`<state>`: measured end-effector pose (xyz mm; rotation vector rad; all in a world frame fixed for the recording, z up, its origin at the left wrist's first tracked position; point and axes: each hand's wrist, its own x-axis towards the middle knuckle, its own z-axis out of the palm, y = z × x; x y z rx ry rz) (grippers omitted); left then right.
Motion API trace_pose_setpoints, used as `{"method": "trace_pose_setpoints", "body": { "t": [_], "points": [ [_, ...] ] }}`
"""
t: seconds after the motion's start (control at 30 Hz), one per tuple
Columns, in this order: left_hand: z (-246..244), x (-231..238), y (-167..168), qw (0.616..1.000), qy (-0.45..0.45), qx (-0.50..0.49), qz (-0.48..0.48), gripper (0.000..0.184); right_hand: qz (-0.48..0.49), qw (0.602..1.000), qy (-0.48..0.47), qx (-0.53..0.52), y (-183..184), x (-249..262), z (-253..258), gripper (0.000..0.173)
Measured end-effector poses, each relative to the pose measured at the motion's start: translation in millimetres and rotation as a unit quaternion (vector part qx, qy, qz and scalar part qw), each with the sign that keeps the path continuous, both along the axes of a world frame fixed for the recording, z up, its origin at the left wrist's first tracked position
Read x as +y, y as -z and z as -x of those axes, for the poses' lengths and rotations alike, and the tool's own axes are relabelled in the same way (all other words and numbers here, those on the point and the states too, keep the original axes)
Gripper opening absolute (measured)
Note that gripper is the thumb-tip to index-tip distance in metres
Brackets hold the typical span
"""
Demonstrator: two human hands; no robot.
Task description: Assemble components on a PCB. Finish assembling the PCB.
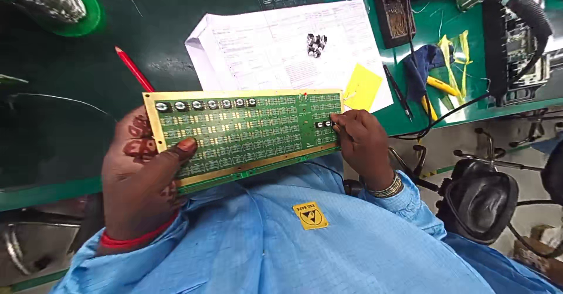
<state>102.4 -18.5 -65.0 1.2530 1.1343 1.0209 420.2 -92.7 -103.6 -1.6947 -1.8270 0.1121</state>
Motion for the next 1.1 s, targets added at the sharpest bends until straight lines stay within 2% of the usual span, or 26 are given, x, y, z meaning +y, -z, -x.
{"method": "trace_pose_setpoints", "body": {
  "t": [0.23,0.47,0.53,0.63,0.7,0.8,1.1],
  "points": [
    [-2.6,0.1,4.0,1.0,-0.012,-0.004,0.004,0.052,-0.036,0.999,0.014,0.005,-2.2,-4.3,-0.5,0.011],
    [-3.9,2.6,9.3,0.999,0.003,-0.027,-0.017,0.053,-0.021,0.998,0.034,-0.05,-3.2,-16.2,8.4,0.022],
    [-4.0,3.2,11.2,0.999,0.007,-0.039,-0.016,0.053,-0.008,0.999,0.032,-0.027,-4.9,-14.5,6.8,0.022],
    [-3.4,3.1,13.7,0.998,0.005,-0.055,-0.005,0.052,0.059,0.995,0.009,0.078,-14.6,-8.5,-8.3,0.022],
    [-3.2,4.1,14.8,0.998,0.007,-0.064,-0.005,0.051,0.06,0.991,-0.001,0.12,-25.9,3.4,-20.0,0.021],
    [-1.3,4.9,16.7,0.997,0.011,-0.07,-0.007,0.051,0.037,0.996,-0.003,0.085,-45.2,33.9,-25.7,0.02],
    [-0.1,4.7,20.5,0.998,0.01,-0.062,-0.03,0.053,0.219,0.975,0.02,0.045,-46.7,133.6,-9.9,0.025]
  ]
}}
